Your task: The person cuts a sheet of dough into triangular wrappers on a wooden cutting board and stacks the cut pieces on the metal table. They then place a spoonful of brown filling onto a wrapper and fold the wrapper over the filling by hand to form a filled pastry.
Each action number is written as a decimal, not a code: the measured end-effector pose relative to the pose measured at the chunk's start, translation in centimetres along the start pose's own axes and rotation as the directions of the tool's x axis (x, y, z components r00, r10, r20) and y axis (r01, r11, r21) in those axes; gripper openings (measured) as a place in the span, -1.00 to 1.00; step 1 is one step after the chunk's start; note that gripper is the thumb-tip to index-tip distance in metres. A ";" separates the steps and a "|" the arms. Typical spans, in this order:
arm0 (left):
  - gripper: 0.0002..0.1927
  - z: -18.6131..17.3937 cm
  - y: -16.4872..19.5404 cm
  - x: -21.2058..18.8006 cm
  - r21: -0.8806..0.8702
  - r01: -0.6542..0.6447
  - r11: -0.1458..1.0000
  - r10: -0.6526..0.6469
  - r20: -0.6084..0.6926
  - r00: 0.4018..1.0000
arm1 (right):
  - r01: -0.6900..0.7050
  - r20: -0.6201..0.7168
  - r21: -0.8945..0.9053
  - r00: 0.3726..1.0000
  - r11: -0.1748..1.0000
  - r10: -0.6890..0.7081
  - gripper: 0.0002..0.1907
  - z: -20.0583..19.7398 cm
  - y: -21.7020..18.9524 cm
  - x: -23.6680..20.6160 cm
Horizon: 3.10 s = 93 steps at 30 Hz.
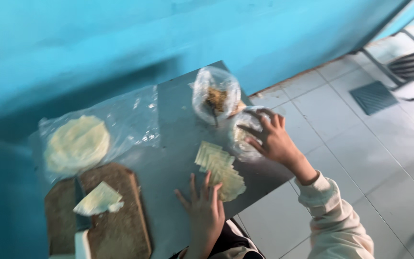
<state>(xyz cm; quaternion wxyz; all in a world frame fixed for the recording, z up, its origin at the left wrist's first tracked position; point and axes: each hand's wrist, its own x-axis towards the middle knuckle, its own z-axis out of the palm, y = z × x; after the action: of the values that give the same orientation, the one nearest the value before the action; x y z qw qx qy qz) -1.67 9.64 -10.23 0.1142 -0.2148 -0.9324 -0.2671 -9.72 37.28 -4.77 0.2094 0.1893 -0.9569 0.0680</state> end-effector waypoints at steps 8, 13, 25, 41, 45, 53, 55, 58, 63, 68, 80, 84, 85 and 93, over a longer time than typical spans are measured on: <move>-0.53 0.9 0.1 -0.5 0.004 0.033 0.999 -0.033 0.004 0.999 | -0.121 0.120 0.050 0.986 0.991 0.114 -0.55 -1.6 1.4 -2.1; -0.51 1.0 0.1 -0.6 0.035 0.068 0.997 -0.069 0.040 0.997 | -0.105 0.100 0.105 0.990 0.989 0.095 -0.60 -0.1 0.0 -2.6; -0.52 0.7 0.3 -0.5 0.044 0.062 0.997 -0.063 0.037 0.997 | -0.228 0.020 0.147 0.974 0.963 0.227 -0.81 2.2 -1.3 -3.1; -0.52 0.2 0.3 0.0 0.015 0.016 1.000 -0.017 0.020 1.000 | -0.342 0.109 0.183 0.939 0.922 0.327 -0.61 0.3 -2.1 -2.8; -0.55 0.0 0.4 0.2 0.010 0.004 1.000 -0.004 -0.021 1.000 | -0.207 0.083 0.131 0.977 0.969 0.197 -0.53 0.0 -4.0 -2.7; -0.51 -0.6 0.3 0.4 -0.045 -0.002 0.999 0.001 -0.010 1.000 | 0.018 0.234 -0.114 0.972 0.993 0.010 -0.11 2.7 -8.4 -1.7; -0.51 -0.6 0.3 0.4 -0.053 -0.002 0.999 0.002 -0.009 1.000 | 0.052 0.230 -0.116 0.973 0.992 -0.024 -0.09 3.5 -8.8 -1.5; -0.51 -0.6 0.3 0.4 -0.058 -0.003 0.998 0.003 -0.004 1.000 | 0.077 0.234 -0.123 0.971 0.989 -0.046 -0.10 4.5 -9.3 -1.6; -0.50 -0.6 0.3 0.4 -0.053 -0.008 0.999 0.009 0.017 1.000 | 0.062 0.268 -0.171 0.963 0.983 -0.014 -0.08 5.3 -9.1 -1.8; -0.51 -0.7 0.2 0.4 -0.065 -0.013 0.998 0.014 0.015 1.000 | 0.082 0.177 -0.263 0.984 0.961 -0.035 -0.13 6.1 -8.4 -1.6; -0.50 -0.5 0.3 0.4 -0.075 0.007 0.997 -0.006 0.016 1.000 | 0.160 0.222 -0.254 0.970 0.954 -0.103 -0.03 4.0 -6.6 1.1; -0.51 -0.4 0.2 0.5 -0.073 0.003 0.997 -0.003 0.002 1.000 | 0.143 0.152 -0.140 0.981 0.980 -0.122 -0.11 2.8 -6.5 0.8; -0.51 -0.3 0.3 0.4 -0.075 0.002 0.997 -0.002 -0.001 1.000 | 0.158 0.126 -0.150 0.982 0.976 -0.140 -0.14 2.8 -6.6 0.7; -0.51 -0.2 0.2 0.4 -0.070 0.006 0.997 -0.005 0.011 1.000 | 0.288 0.164 -0.299 0.955 0.910 -0.248 -0.11 3.9 -6.4 -0.8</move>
<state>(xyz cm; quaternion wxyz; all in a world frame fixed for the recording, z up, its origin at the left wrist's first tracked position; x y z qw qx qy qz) -1.90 9.80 -9.83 0.1009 -0.2175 -0.9236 -0.2991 -8.03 30.86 -8.24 0.1853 0.2862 -0.9312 -0.1292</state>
